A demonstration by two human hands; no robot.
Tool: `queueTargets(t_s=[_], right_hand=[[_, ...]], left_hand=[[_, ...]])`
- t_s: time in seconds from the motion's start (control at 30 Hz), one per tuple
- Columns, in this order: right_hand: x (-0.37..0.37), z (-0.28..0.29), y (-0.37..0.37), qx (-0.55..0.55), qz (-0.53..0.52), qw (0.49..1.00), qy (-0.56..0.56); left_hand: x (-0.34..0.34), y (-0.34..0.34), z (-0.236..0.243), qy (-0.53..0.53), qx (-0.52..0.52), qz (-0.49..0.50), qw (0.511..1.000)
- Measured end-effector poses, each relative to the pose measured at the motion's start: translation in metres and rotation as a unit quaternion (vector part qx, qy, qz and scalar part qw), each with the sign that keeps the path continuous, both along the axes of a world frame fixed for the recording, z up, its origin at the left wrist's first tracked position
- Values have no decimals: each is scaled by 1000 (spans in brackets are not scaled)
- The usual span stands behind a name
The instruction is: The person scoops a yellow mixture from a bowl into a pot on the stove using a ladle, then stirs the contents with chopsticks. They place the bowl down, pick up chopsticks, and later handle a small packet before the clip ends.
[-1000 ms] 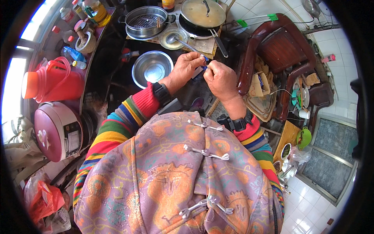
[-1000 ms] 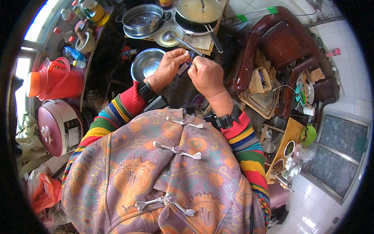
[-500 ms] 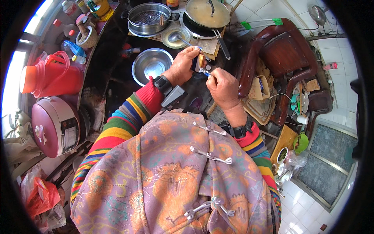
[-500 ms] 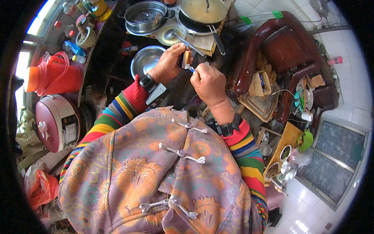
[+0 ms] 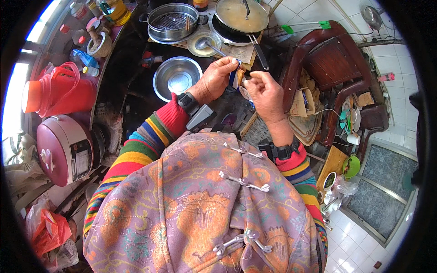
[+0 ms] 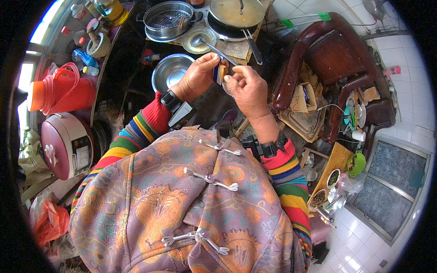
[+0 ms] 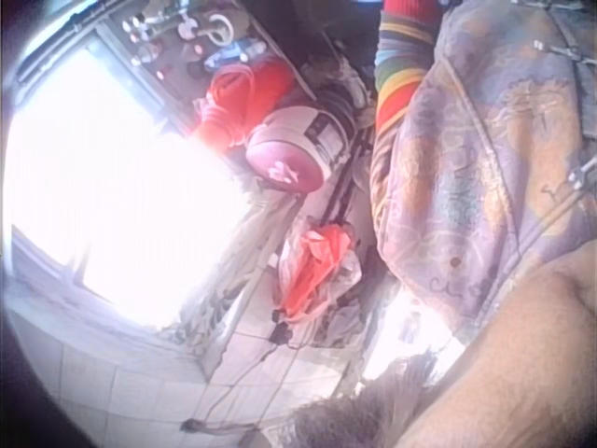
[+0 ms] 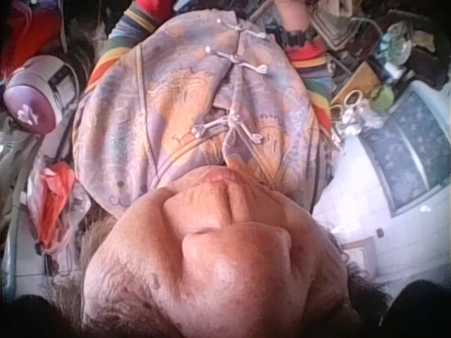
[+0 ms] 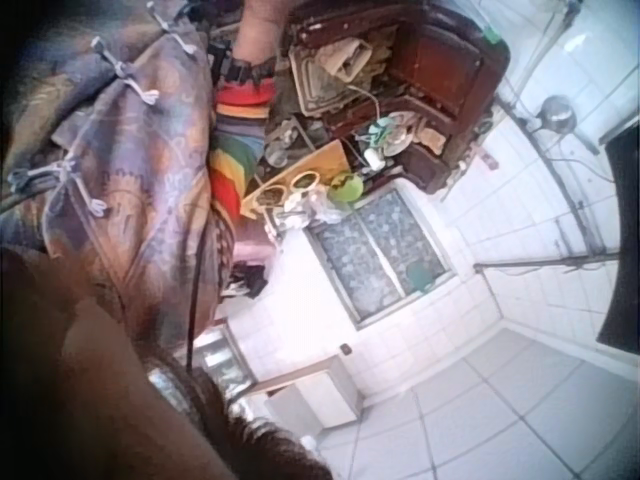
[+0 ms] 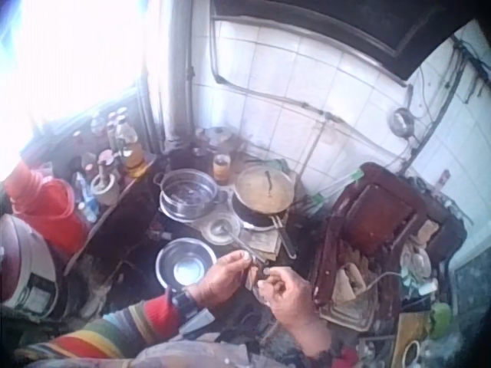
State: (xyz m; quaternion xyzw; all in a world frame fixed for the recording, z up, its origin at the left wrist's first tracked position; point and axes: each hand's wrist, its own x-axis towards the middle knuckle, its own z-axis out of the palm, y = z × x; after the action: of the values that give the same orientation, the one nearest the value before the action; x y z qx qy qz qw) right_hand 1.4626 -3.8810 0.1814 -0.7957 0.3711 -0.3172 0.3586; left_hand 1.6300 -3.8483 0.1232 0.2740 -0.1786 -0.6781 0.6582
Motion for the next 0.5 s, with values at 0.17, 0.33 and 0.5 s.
queueTargets(t_s=[0.17, 0.33, 0.5], right_hand=[[7, -10, 1, 30, -10, 999, 26], [1, -15, 0, 27, -29, 999, -22], [-6, -20, -3, 55, -69, 995, -51]], left_hand=[[-4, 0, -4, -48, 1, -26, 998], [-5, 3, 2, -78, 33, -37, 996], [-5, 5, 11, -101, 38, -64, 992]])
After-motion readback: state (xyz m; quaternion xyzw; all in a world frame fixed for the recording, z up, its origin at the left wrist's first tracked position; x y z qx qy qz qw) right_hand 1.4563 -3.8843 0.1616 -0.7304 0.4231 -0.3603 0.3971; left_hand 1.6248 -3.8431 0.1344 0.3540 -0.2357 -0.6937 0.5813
